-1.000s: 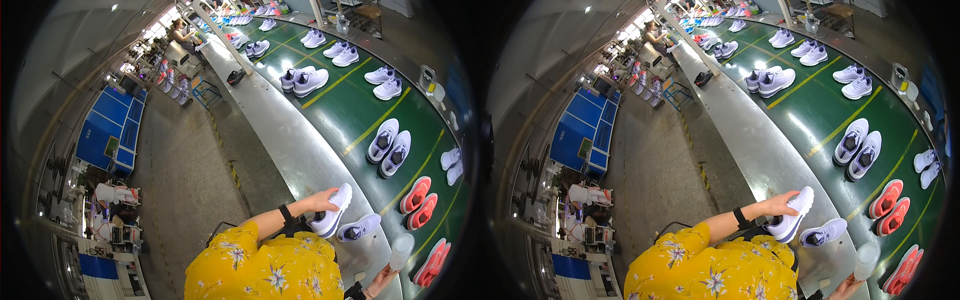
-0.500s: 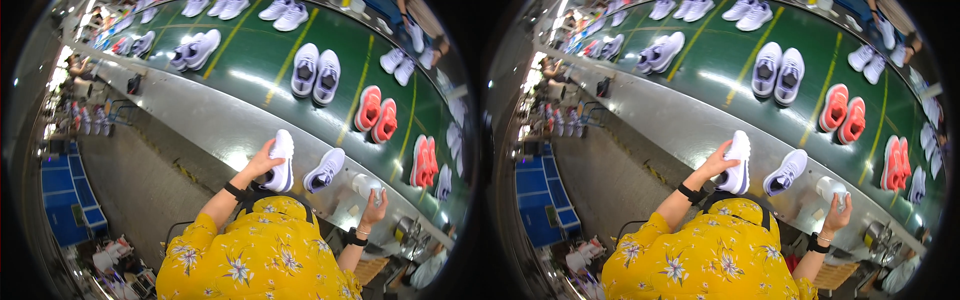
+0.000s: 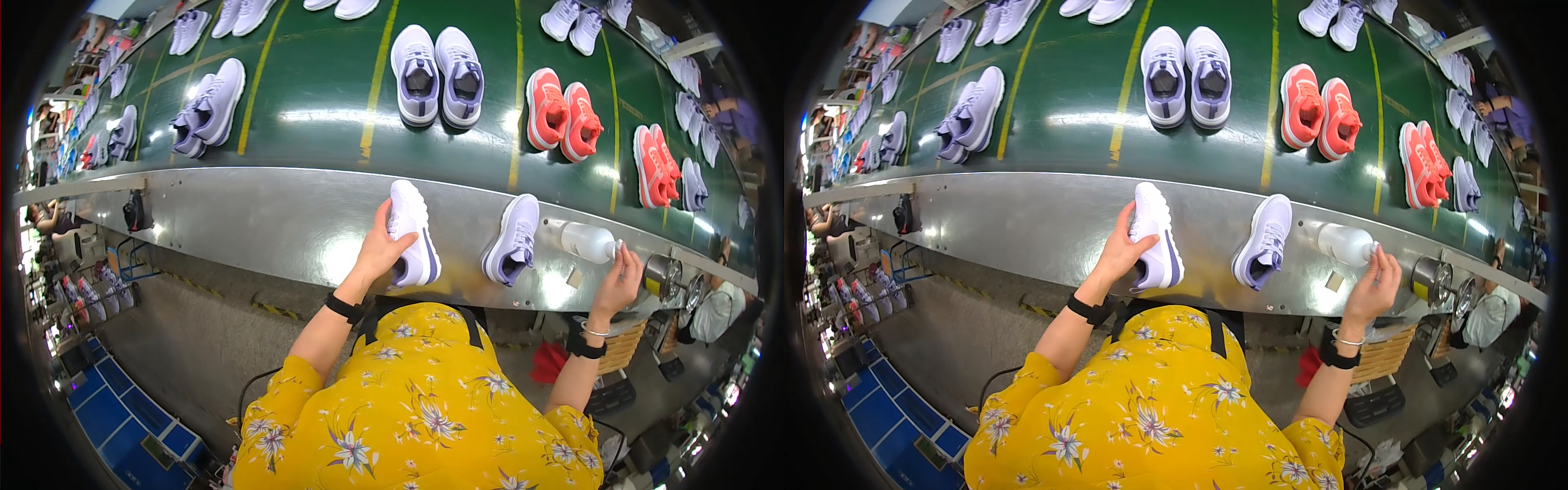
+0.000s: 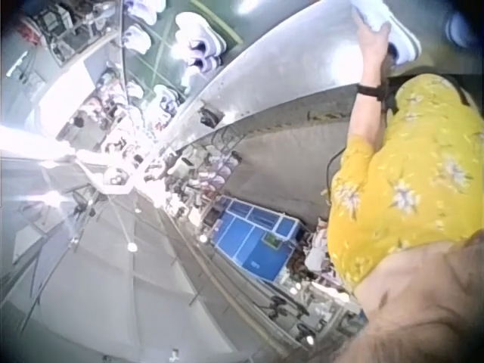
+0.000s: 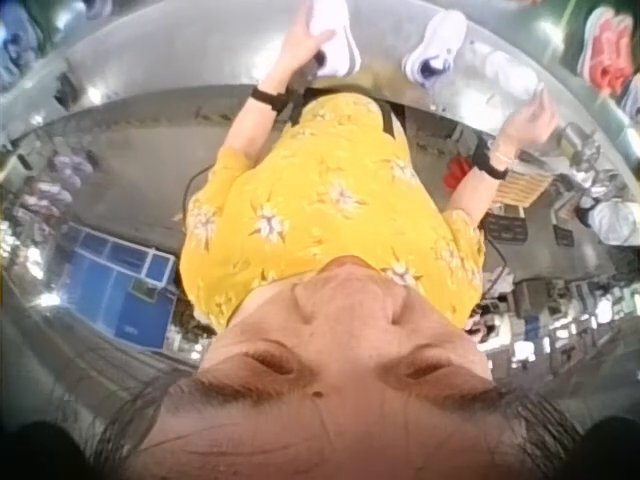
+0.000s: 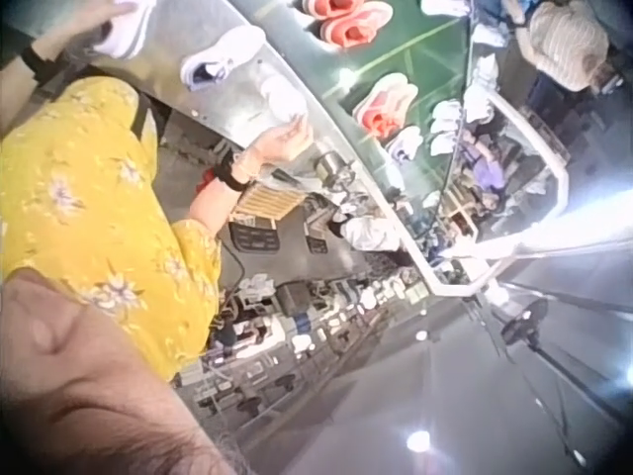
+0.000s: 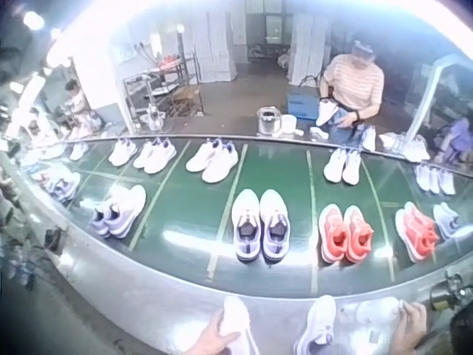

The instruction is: Checking and cleaning newly manufactured sneakers on a factory conveyor belt.

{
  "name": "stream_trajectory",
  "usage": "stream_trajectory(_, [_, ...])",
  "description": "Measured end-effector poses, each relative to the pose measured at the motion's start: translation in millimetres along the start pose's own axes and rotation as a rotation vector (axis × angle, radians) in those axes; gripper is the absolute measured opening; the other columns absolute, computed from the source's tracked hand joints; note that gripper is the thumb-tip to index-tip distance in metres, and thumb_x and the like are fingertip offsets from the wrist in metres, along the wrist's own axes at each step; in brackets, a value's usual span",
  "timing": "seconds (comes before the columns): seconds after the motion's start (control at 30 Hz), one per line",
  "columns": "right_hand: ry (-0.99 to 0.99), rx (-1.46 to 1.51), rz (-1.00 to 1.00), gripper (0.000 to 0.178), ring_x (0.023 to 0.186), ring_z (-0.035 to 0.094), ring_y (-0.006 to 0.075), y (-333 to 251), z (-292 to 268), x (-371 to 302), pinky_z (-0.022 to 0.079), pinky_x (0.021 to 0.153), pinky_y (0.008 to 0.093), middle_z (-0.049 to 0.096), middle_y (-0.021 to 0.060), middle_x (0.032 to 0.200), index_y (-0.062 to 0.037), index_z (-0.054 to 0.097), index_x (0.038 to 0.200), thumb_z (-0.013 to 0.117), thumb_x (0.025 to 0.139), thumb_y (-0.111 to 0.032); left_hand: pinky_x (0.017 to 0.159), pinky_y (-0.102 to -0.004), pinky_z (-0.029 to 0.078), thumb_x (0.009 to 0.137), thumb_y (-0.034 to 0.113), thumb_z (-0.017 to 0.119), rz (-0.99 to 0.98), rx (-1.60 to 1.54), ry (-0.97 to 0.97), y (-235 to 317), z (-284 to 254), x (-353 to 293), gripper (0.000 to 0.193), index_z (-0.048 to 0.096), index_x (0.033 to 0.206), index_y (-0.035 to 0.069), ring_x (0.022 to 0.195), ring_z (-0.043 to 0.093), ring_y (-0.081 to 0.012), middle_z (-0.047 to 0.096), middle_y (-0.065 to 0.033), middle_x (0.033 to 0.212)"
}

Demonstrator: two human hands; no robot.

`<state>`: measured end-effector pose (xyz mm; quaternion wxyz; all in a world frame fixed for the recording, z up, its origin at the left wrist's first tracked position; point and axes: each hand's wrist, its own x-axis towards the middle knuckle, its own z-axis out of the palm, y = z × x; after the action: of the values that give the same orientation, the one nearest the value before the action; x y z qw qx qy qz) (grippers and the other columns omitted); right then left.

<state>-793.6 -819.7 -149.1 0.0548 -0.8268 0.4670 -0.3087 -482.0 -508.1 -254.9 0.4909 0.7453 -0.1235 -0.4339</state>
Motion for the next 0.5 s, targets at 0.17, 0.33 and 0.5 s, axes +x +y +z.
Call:
stream_trajectory(0.17, [-0.240,0.392,-0.112,0.024,0.092,0.067,0.0280,-133.8,50.1,-65.0,0.054,0.080,0.0360,0.068,0.0122,0.100,-0.0067,0.072,0.102,0.069,0.082,0.007,0.104,-0.0413,0.046,0.083,0.022,0.075,0.031,0.267,0.000,21.4,11.4,-18.3,0.093,0.020,0.156,0.008,0.126,0.057,-0.0386,0.053,-0.0266,0.138])
stream_trajectory(0.33, [-0.356,0.650,-0.040,0.023,0.086,0.066,0.0264,-211.3,139.6,-106.7,0.054,0.072,0.0346,0.065,0.0116,0.098,-0.0044,0.072,0.103,0.072,0.082,0.005,0.106,-0.0433,0.045,0.083,0.021,0.073,0.055,0.275,-0.006,21.9,18.0,-13.9,0.093,0.018,0.157,0.009,0.128,0.054,-0.0415,0.048,-0.0282,0.144])
stream_trajectory(0.5, [-0.325,0.666,-0.029,0.024,0.083,0.064,0.0277,-220.7,167.4,-120.4,0.054,0.070,0.0348,0.063,0.0107,0.094,-0.0045,0.072,0.102,0.071,0.080,0.007,0.099,-0.0466,0.049,0.082,0.020,0.072,0.072,0.247,-0.009,16.9,21.9,-12.6,0.093,0.017,0.156,0.008,0.123,0.057,-0.0437,0.049,-0.0282,0.141])
